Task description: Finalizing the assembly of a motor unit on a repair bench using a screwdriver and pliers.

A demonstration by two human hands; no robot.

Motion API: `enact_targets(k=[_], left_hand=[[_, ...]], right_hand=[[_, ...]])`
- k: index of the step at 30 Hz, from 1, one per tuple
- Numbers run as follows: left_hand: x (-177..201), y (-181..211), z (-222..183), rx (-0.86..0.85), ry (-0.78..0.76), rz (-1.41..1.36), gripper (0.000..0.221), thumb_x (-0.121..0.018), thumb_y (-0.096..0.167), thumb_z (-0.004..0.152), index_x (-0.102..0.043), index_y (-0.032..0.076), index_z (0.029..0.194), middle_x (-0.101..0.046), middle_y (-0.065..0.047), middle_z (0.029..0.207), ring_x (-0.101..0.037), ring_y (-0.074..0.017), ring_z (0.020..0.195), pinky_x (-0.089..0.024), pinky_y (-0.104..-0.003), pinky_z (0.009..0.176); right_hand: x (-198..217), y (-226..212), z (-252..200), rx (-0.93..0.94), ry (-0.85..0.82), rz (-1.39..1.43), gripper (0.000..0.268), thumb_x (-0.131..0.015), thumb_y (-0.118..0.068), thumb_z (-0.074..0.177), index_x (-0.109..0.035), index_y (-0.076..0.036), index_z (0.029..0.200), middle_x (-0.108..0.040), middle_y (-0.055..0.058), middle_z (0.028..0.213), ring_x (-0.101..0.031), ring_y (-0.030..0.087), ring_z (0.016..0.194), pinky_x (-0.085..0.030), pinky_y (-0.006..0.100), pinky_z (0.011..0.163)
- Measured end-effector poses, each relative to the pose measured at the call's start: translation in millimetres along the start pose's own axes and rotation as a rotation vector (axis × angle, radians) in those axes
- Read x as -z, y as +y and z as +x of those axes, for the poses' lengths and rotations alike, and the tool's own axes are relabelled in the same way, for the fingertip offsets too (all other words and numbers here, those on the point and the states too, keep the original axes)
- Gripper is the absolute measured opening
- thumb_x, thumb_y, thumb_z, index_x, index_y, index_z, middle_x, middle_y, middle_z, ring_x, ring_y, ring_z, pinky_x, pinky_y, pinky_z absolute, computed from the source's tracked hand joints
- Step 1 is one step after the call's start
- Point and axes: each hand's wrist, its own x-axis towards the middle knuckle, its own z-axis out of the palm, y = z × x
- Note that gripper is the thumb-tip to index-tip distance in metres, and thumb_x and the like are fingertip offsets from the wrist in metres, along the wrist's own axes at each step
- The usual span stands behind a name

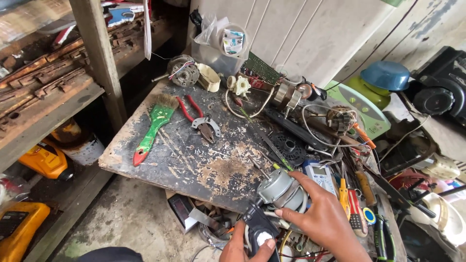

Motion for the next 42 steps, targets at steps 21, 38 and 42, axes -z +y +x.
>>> enact_targets(k=[21,38,42], left_hand=[[18,-2,1,-0.226,-0.208,-0.052,0.107,-0.063,0.073,0.081,-0.018,0.022,0.162,-0.060,-0.005,0.143,-0.058,-0.0247,0.132,-0.046,-0.031,0.101],[15,-8,4,-0.289,-0.175,-0.102,0.076,-0.066,0.071,0.079,-0.045,0.028,0.138,-0.069,-0.002,0.115,-0.066,-0.0243,0.110,-0.047,-0.035,0.087],[13,-8,-1,-0.302,-0.123,-0.084,0.063,-0.068,0.065,0.079,-0.050,0.029,0.126,-0.073,-0.003,0.108,-0.069,-0.0273,0.106,-0.049,-0.037,0.084]], right_hand=[[-55,-13,-67,0.546,0.364,0.643,0.022,-0.065,-0.009,0.091,-0.053,-0.005,0.108,-0.071,0.020,0.104,-0.081,0.032,0.102,-0.071,0.041,0.093],[-50,10,-58,0.440,0.355,0.623,0.023,-0.069,-0.009,0.086,-0.056,-0.005,0.104,-0.071,0.020,0.108,-0.081,0.037,0.104,-0.074,0.047,0.093],[-38,-22,-65,0.684,0.270,0.558,0.018,-0.065,-0.005,0.090,-0.055,-0.002,0.105,-0.072,0.020,0.105,-0.081,0.032,0.107,-0.074,0.039,0.096]])
